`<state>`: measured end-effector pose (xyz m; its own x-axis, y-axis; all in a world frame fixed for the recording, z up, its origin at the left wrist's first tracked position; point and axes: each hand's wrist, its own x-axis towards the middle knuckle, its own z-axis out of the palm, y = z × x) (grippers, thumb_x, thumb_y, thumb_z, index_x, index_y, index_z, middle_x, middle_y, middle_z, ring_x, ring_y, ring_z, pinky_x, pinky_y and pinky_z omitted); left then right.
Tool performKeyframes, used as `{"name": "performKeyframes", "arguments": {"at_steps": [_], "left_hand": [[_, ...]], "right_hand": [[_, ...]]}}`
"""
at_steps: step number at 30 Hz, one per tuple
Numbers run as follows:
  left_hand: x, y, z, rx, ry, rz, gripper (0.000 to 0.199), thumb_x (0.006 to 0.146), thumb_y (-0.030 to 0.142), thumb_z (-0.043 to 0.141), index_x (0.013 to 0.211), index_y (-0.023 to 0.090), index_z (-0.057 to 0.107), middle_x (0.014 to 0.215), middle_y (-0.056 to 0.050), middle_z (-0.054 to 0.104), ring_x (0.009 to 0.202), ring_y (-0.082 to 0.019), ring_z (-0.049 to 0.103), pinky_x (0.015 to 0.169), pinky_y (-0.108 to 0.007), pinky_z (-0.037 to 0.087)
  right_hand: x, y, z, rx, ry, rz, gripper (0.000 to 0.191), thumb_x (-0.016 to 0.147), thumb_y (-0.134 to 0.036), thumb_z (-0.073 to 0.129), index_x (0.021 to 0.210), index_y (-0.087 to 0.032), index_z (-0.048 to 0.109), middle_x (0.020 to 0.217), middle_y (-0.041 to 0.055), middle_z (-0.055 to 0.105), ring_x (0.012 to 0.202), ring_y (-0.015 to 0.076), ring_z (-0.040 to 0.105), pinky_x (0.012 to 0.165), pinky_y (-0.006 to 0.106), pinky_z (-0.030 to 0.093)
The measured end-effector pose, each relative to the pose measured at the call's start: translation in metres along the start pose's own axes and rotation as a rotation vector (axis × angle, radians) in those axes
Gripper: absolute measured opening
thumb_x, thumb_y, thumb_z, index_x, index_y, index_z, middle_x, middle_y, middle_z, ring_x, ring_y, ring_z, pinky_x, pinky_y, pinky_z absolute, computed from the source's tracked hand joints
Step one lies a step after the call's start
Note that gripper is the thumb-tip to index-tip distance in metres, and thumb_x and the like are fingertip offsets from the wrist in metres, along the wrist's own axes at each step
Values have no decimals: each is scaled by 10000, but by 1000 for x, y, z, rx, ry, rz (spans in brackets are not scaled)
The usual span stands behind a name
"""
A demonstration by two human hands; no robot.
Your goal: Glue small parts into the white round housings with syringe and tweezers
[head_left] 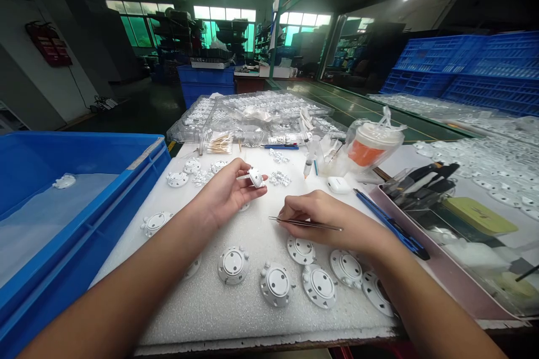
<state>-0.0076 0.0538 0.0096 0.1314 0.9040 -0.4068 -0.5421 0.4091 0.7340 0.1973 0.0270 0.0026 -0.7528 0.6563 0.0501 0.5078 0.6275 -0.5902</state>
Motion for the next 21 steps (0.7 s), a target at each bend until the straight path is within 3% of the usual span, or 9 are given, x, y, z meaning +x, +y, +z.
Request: {"name": "performKeyframes", "arguments": {"at_steps": [21], "left_hand": [[0, 0, -1, 9, -15, -8, 156, 771, 76, 532, 914, 124, 495, 864, -150, 646, 713, -195, 660, 684, -324, 615]], "right_hand": [[2, 0, 2, 64, 18, 31, 98, 901, -221, 566, 821, -177, 530, 719, -16, 613, 594, 97, 509, 533, 206, 359]]}}
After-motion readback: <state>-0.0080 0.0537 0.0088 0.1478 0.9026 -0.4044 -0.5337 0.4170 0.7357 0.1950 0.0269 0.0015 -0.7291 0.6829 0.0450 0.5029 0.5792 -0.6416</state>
